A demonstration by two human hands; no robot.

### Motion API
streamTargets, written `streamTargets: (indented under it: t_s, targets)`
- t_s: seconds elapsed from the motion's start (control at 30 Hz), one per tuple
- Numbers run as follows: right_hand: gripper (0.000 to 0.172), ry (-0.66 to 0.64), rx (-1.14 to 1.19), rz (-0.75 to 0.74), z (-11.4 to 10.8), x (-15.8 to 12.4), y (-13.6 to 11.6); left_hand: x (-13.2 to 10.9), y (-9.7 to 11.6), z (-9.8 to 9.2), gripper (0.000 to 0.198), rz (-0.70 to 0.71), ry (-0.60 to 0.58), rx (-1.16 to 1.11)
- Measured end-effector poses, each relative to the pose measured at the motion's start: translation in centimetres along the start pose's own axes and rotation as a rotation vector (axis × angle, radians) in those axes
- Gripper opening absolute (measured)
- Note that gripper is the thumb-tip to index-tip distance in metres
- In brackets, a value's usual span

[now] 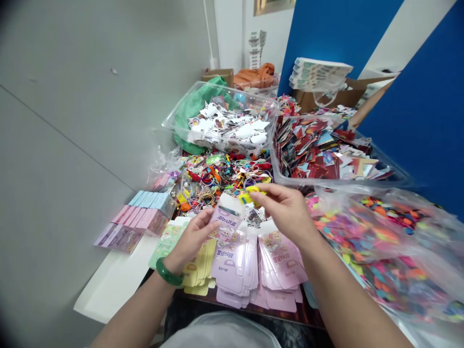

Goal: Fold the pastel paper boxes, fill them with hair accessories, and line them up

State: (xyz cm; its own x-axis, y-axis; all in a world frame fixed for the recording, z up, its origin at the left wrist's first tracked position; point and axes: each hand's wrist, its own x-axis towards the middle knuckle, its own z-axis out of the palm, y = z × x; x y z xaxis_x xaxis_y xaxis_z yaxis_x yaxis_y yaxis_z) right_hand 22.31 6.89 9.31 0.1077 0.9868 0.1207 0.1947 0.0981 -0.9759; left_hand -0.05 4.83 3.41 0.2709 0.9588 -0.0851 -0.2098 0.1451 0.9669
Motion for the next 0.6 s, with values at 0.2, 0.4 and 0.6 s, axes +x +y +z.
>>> streamTargets:
  t_s: [0.2, 0.4, 0.6]
  targets:
    - [0.021, -0.301, -0.361, -0.145, 1.2, -1.4, -0.7, -0.5, -0.2, 0.8, 0.030, -0.015, -0.050, 0.052]
    - [0.020, -0.274, -0.461, -0.194, 1.4, -1.1, -0.1, -0.7, -0.3, 0.8, 0.034, -0.082, -0.056, 0.001]
    - [0.019, -0.328, -0.410, -0.253, 0.8, -0.6, -0.4, -1.0, -0.5, 0.4, 0.034, -0.086, -0.033, -0.078]
